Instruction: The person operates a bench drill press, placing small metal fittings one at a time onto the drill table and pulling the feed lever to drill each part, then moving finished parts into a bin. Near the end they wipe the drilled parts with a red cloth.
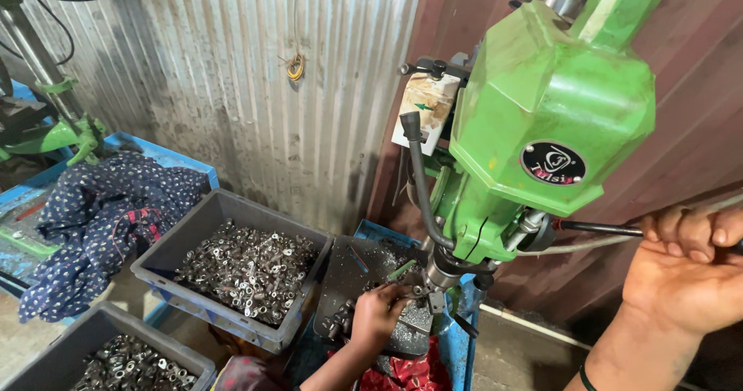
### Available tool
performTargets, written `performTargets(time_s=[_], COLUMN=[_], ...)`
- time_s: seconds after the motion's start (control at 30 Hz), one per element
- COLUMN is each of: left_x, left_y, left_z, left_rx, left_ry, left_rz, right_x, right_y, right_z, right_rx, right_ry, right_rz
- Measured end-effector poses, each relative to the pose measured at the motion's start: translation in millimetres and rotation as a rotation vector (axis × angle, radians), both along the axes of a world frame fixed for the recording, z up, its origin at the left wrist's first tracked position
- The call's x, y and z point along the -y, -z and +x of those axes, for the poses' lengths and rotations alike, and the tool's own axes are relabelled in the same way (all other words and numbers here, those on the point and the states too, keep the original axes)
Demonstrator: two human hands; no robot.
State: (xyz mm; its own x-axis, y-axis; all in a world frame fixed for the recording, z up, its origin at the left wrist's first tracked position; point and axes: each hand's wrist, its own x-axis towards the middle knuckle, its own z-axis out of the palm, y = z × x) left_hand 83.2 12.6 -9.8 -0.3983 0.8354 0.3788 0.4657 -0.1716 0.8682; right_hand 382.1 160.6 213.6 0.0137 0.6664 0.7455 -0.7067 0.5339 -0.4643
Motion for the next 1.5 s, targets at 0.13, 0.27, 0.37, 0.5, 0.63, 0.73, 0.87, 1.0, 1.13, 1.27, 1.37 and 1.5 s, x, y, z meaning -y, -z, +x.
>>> performTargets(time_s=[0.13, 0.27, 0.37, 0.5, 0.63, 0.73, 0.87, 1.0, 1.13, 1.27, 1.37, 1.5], left_x=[-6, -10, -13, -15, -14, -13, -13, -16, -15, 0, 8, -2], left_y=[-6, -12, -13, -10, -8, -9, -11, -11, -12, -11, -3, 5], left_z=[-2, -8, -12, -16, -17, -17, -17, -18, -34, -70, -81, -73], left_rx=[-0.189, -0.297, -0.404, -0.491, -0.474, -0.476, -0.467, -0.417, -0.461, -0.565, -0.541, -0.653], left_ry=[-0.076, -0.071, -0.08, -0.058, -0.048, -0.047, -0.049, 0.021, 0.045, -0.464, -0.454, -0.043], left_rz=[0.016, 0.059, 0.11, 0.125, 0.096, 0.131, 0.157, 0.029, 0.004, -0.018, -0.019, -0.274], right_x=[21, 51, 56, 45, 40, 45, 45, 28, -4, -36, -46, -44], right_y=[34, 92, 121, 139, 141, 137, 117, 77, 22, -3, 2, 9], right_z=[3, 1, 9, 15, 17, 17, 15, 11, 14, 17, 17, 15], right_rx=[-0.027, -0.009, 0.04, 0.049, 0.008, 0.069, 0.08, 0.05, 0.045, 0.154, 0.124, 0.085], right_ry=[0.08, 0.274, 0.391, 0.408, 0.335, 0.408, 0.424, 0.227, -0.005, -0.032, -0.039, -0.097], right_rz=[0.036, 0.15, 0.137, 0.11, 0.162, 0.163, 0.168, 0.274, 0.026, -0.024, -0.015, 0.014])
